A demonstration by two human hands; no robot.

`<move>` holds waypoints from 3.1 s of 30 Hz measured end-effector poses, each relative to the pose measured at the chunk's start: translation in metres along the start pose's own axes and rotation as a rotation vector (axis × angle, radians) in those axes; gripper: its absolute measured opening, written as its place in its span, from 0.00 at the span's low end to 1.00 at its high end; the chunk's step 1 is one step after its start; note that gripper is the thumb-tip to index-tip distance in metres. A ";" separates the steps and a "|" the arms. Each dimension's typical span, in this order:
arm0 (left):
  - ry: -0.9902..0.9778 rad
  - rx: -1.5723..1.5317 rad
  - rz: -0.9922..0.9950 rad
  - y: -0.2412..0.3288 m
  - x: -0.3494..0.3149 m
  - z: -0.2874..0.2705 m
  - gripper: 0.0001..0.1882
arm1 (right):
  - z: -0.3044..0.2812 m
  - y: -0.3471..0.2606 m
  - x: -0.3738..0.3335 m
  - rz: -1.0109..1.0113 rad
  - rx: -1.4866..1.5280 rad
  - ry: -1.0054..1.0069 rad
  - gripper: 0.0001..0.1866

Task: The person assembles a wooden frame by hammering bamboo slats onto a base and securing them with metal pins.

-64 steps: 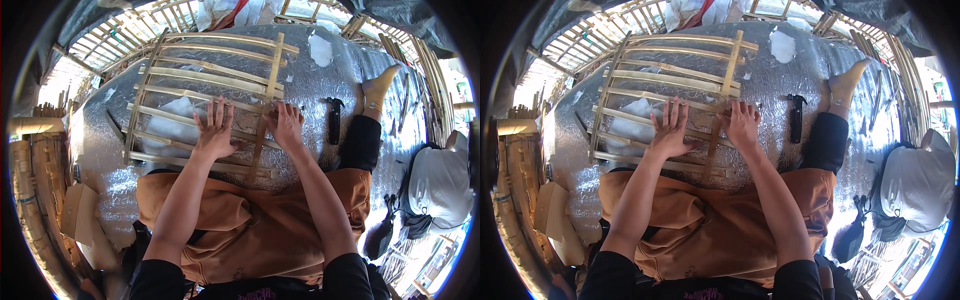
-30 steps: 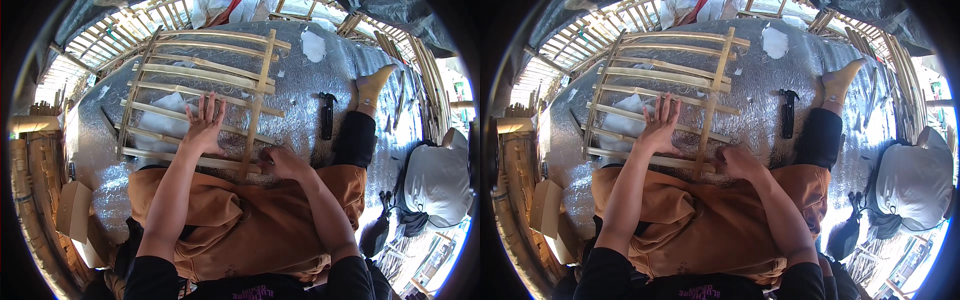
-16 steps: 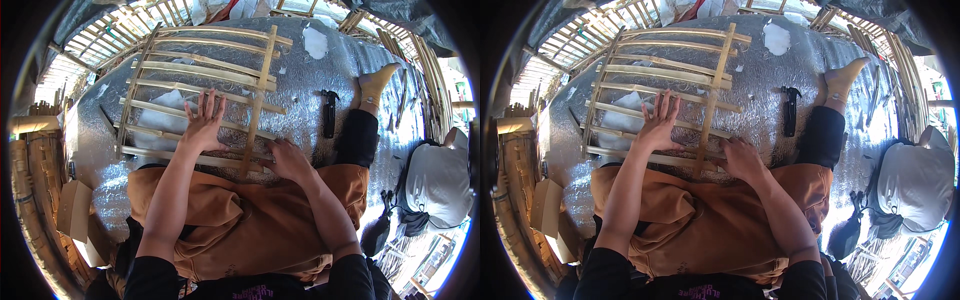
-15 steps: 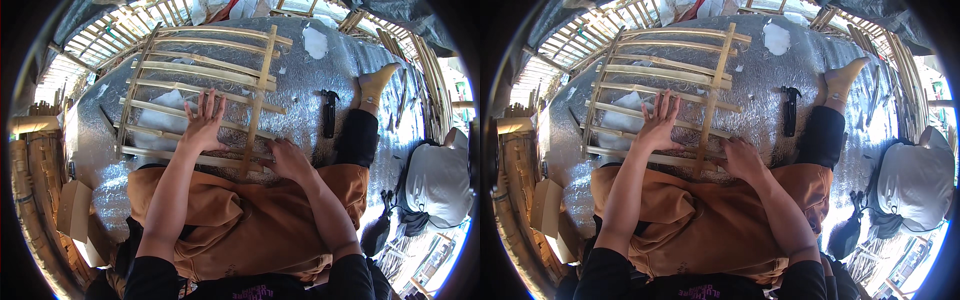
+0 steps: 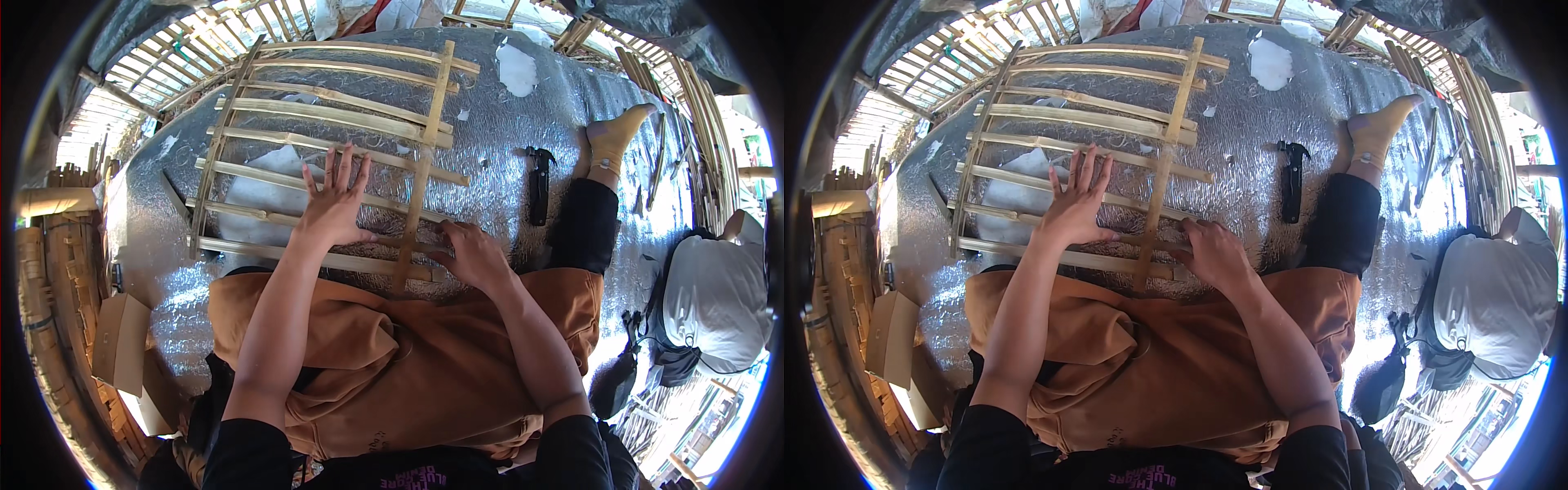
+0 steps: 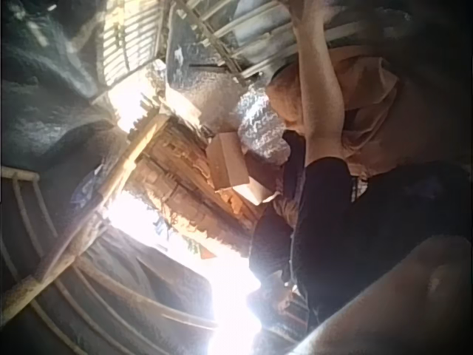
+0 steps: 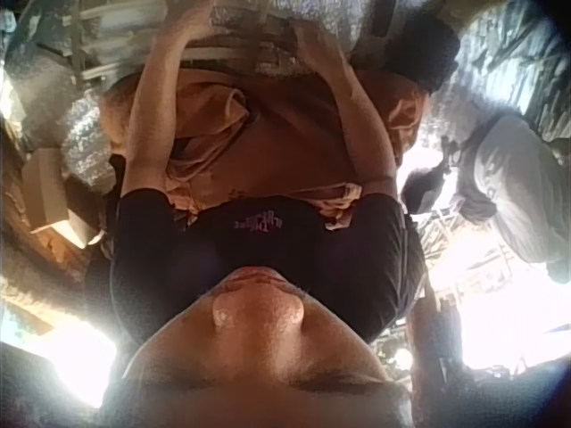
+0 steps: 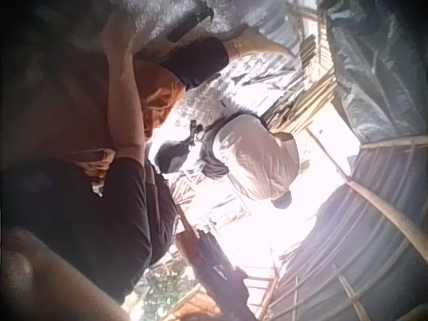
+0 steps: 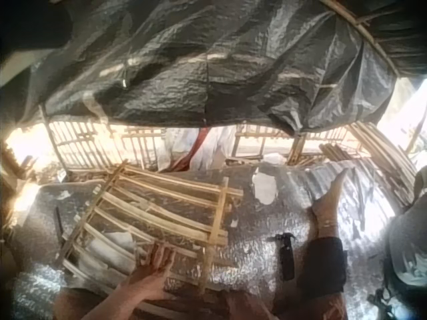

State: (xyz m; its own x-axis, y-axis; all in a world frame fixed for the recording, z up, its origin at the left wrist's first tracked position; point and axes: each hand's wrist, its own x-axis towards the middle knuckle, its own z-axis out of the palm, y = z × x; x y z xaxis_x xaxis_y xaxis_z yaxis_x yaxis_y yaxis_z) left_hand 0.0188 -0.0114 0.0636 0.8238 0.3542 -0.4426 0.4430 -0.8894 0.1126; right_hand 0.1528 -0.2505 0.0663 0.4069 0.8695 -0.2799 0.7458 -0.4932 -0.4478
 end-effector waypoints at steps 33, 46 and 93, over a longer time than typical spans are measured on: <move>0.303 -0.099 0.094 0.010 -0.007 -0.006 0.49 | 0.014 0.024 0.024 0.036 0.087 0.375 0.14; -0.088 -0.327 0.182 0.017 -0.016 -0.013 0.13 | 0.018 0.026 0.026 0.051 0.040 0.333 0.15; 0.059 -0.303 0.135 0.036 -0.015 -0.008 0.24 | 0.015 0.022 0.027 -0.010 0.139 0.358 0.16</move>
State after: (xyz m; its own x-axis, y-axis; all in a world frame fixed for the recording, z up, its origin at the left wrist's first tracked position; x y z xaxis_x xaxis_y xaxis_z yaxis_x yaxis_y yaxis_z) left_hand 0.0255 -0.0463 0.0814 0.8973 0.2635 -0.3542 0.4065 -0.8063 0.4297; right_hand 0.1722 -0.2388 0.0358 0.5768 0.8164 0.0282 0.6822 -0.4624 -0.5664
